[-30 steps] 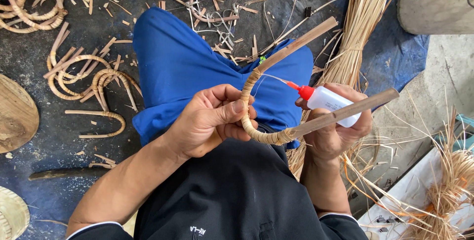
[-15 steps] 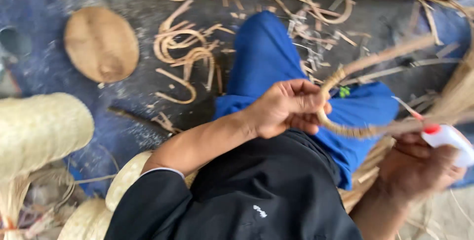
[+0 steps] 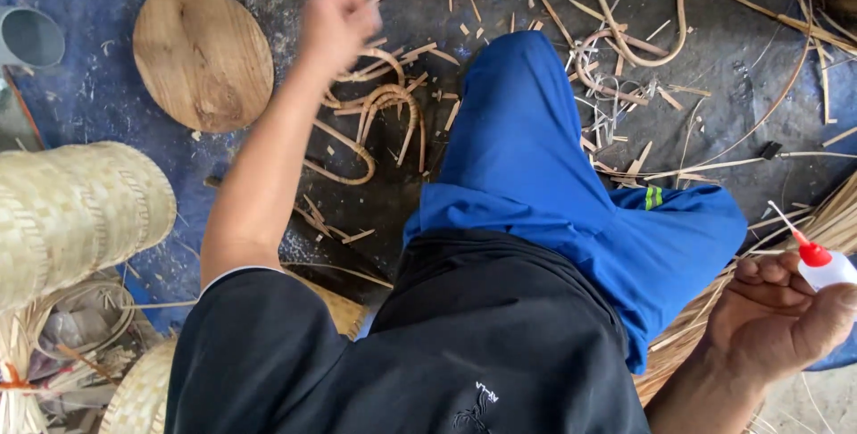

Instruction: The person sits on the floor of a rattan workshop and applies glue from a small squeeze bottle onto the wrapped sections of curved rattan handle frames, rotating each piece to coat the bindings, then sets finished pieces aside and picks up the next frame to repeat the gluing.

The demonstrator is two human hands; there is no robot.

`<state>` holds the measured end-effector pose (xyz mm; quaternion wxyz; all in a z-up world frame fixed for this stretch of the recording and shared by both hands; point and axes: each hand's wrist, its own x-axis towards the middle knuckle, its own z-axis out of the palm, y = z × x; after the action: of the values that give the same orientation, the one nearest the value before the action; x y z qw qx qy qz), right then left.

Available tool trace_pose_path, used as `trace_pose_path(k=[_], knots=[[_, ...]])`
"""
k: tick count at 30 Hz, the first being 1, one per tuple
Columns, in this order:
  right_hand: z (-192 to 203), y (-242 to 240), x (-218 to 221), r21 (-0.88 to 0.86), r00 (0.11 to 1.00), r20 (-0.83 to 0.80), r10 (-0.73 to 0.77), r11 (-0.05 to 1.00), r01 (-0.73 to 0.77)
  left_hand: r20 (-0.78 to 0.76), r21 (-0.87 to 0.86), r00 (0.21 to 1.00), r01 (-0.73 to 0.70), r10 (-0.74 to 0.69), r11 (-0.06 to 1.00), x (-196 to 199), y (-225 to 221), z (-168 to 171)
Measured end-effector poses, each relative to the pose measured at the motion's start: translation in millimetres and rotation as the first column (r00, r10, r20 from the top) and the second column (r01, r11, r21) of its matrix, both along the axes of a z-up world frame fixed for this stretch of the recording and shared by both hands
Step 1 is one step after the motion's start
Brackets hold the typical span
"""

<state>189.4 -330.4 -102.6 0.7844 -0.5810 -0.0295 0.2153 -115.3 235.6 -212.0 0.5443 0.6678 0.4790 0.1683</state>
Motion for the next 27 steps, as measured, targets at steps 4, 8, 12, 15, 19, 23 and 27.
trace_pose_path(k=[4,8,12,15,19,23,27], knots=[[-0.2,-1.0,4.1,0.011,0.999,-0.034,0.037,0.999,-0.037,-0.766,-0.028,0.481,0.638,-0.427,0.77,10.4,-25.4,-40.4],[6.4,3.5,4.1,-0.013,0.999,-0.003,0.037,0.999,-0.037,-0.841,0.114,0.376,0.826,-0.389,0.551,7.6,-31.2,-80.0],[21.5,25.1,-3.4,-0.069,0.993,0.113,0.037,0.997,-0.029,-0.887,-0.005,0.24,0.849,-0.395,0.529,6.3,-30.5,-51.6],[16.8,24.7,-5.7,-0.051,0.993,0.115,0.022,0.999,-0.016,-0.892,-0.038,0.218,0.837,-0.397,0.545,0.2,-28.9,-18.7],[11.0,27.4,-11.2,0.028,0.997,0.023,-0.067,0.997,0.067,-0.756,0.064,0.639,0.289,-0.143,0.955,-3.1,-33.8,75.7],[14.4,37.0,-19.7,0.084,0.999,0.017,-0.043,0.996,0.042,-0.589,0.221,0.807,0.213,-0.044,0.952,-17.4,-45.3,118.6],[20.3,42.9,-22.7,0.198,0.998,-0.037,-0.045,0.979,0.051,0.152,-0.106,0.986,-0.048,0.064,0.993,5.0,-82.2,137.3]])
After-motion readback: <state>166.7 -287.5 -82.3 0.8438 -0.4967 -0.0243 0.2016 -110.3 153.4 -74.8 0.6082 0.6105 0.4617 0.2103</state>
